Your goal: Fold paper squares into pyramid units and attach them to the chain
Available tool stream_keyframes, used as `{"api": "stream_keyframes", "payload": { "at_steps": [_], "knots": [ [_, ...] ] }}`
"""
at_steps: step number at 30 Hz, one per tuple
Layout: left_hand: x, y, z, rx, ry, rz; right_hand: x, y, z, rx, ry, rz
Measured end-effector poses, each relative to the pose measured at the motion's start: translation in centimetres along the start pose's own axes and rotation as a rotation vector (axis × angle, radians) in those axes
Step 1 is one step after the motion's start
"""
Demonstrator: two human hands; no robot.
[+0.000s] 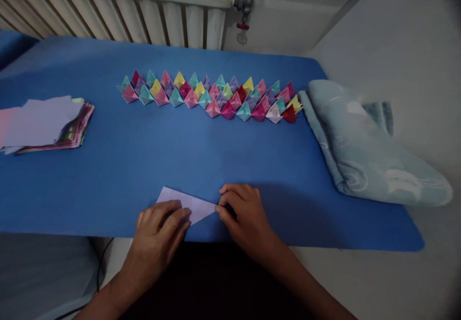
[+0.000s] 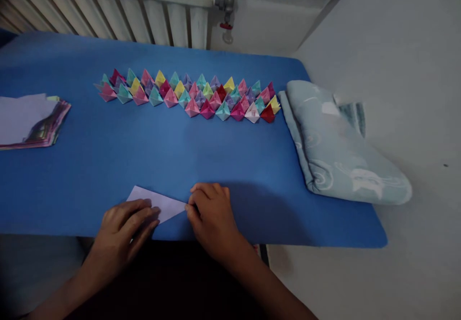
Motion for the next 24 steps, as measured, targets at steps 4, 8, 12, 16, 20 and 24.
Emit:
{"api": "stream_keyframes", "payload": {
  "at_steps": [4, 8, 12, 16, 20, 24],
  "knots": [
    [0.0, 0.1, 0.5, 0.178, 0.043, -0.103, -0.2, 0.2, 0.0, 0.004, -0.014, -0.011],
    [-0.4, -0.5, 0.8, 0.199, 0.005, -0.105, -0.1, 0.2, -0.6, -0.054, -0.098, -0.073],
    [-0.8, -1.2, 0.9, 0.189, -0.018, -0.057, 0.3, 0.1, -1.6, -0.117, -0.217, -0.15],
    [-0.8, -1.0, 1.1, 0.236, 0.003, 0.017, 0.2, 0.3, -2.2, -0.061, -0.223, -0.228],
    [-0.5, -0.4, 1.0, 0.23, -0.022, 0.014, -0.3, 0.3, -2.4, 0.098, -0.019, -0.333],
    [-0.4, -0.1, 1.3, 0.235, -0.074, 0.054, -0.3, 0.3, -2.6, 0.293, 0.29, -0.385]
  ]
}}
Point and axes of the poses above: each hand's wrist, its own y-axis towards the middle knuckle, its own x-axis out of the palm, z = x × y, the point moved 3 cm from there along y, towards the middle knuckle, and after that the axes turned 8 degrees about z, right-handed, at the moved point
